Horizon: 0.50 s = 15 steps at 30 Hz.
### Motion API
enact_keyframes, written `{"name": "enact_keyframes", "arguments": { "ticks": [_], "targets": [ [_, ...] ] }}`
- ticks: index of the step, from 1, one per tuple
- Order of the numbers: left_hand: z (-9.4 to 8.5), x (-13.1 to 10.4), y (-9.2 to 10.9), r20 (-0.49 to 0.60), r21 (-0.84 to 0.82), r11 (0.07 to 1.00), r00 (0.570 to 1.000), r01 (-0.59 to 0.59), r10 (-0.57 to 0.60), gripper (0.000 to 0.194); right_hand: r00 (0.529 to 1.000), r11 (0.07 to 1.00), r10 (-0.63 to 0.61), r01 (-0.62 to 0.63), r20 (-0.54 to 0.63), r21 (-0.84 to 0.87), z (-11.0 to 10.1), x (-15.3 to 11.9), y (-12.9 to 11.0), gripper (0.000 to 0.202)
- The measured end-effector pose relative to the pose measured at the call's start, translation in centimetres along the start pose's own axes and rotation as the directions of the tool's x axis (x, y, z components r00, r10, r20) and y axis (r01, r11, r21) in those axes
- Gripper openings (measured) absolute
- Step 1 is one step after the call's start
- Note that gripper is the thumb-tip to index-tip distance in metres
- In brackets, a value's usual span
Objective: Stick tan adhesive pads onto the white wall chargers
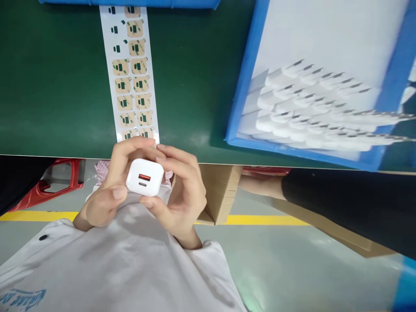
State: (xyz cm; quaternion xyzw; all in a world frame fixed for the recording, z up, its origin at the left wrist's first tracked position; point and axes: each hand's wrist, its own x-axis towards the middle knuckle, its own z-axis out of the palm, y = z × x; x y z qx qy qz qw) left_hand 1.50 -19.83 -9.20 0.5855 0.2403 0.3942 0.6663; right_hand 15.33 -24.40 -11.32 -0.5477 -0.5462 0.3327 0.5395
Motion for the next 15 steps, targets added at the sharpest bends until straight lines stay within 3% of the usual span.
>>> {"name": "enact_keyframes", "arguments": {
  "ticks": [3, 8, 15],
  "targets": [
    [-0.73, -0.11, -0.35, 0.126, 0.009, 1.000, 0.992, -0.015, 0.014, 0.047, 0.980, 0.993, -0.055, 0.073, -0.193, 0.090, 0.35, 0.34, -0.60, 0.035],
    [-1.09, -0.42, -0.53, 0.149, 0.085, 0.996, 0.989, -0.032, 0.019, 0.058, 0.970, 0.980, 0.059, -0.011, -0.235, 0.199, 0.74, 0.55, -1.08, 0.036],
    [-0.91, -0.89, -0.33, 0.111, 0.070, 0.997, 0.993, -0.038, 0.030, 0.052, 0.967, 0.989, 0.068, -0.032, -0.246, 0.147, 1.07, 0.27, -1.15, 0.043]
  ]
}}
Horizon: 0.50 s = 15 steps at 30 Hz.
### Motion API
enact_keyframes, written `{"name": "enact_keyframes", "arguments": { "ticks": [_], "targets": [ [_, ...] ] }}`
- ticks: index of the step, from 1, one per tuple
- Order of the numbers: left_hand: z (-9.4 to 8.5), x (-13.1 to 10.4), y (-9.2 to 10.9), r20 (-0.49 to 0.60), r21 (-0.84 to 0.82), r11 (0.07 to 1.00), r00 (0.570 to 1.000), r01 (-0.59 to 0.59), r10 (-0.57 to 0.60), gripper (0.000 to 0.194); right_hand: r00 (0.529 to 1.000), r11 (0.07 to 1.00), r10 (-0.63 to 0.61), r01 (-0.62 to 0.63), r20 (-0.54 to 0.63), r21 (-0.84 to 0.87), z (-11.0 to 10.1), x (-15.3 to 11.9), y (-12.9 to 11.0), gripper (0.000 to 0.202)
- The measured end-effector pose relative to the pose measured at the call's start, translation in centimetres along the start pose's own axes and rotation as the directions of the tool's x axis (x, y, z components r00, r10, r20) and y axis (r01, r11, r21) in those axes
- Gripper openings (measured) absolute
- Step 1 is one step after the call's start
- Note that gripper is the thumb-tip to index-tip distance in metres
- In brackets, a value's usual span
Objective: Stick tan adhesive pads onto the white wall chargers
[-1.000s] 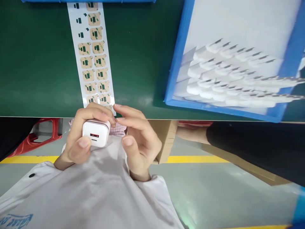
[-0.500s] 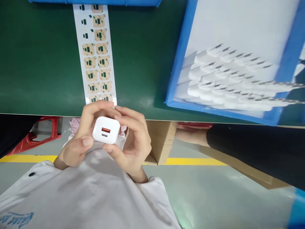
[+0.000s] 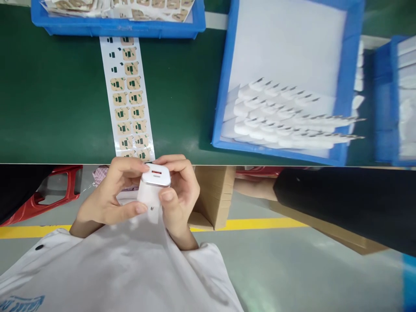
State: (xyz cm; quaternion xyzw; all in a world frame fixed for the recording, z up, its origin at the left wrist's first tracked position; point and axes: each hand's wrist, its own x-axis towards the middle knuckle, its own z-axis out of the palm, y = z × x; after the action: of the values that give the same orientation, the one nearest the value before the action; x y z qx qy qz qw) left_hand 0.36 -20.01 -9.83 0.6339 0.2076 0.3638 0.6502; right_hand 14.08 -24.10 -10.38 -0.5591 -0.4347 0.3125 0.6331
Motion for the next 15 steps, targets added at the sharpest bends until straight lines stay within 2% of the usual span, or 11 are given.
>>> {"name": "enact_keyframes", "arguments": {
  "ticks": [3, 7, 10, 13, 15],
  "targets": [
    [-0.1, -0.2, 0.0, -0.011, -0.026, 0.999, 1.000, -0.026, 0.025, 0.053, 0.986, 0.983, -0.157, 0.161, -0.050, 0.089, 0.2, 0.6, 0.2, 0.046],
    [0.1, -0.4, -0.2, -0.054, -0.012, 0.996, 0.994, -0.092, 0.091, 0.058, 0.907, 0.901, -0.420, 0.411, 0.037, 0.141, 0.1, 1.4, 0.3, 0.041],
    [0.3, 0.0, -0.5, -0.064, 0.103, 0.971, 0.973, -0.214, 0.221, 0.059, 0.873, 0.874, -0.484, 0.479, 0.060, 0.084, 0.0, 1.6, 0.4, 0.046],
    [0.3, 0.7, -0.7, -0.051, 0.271, 0.893, 0.921, -0.359, 0.386, 0.049, 0.847, 0.847, -0.530, 0.529, 0.022, 0.057, 0.2, 1.5, 0.9, 0.065],
    [0.2, 0.9, -0.6, -0.076, 0.408, 0.831, 0.893, -0.378, 0.444, 0.046, 0.837, 0.835, -0.547, 0.543, 0.028, 0.084, 0.1, 1.4, 1.4, 0.072]
  ]
}}
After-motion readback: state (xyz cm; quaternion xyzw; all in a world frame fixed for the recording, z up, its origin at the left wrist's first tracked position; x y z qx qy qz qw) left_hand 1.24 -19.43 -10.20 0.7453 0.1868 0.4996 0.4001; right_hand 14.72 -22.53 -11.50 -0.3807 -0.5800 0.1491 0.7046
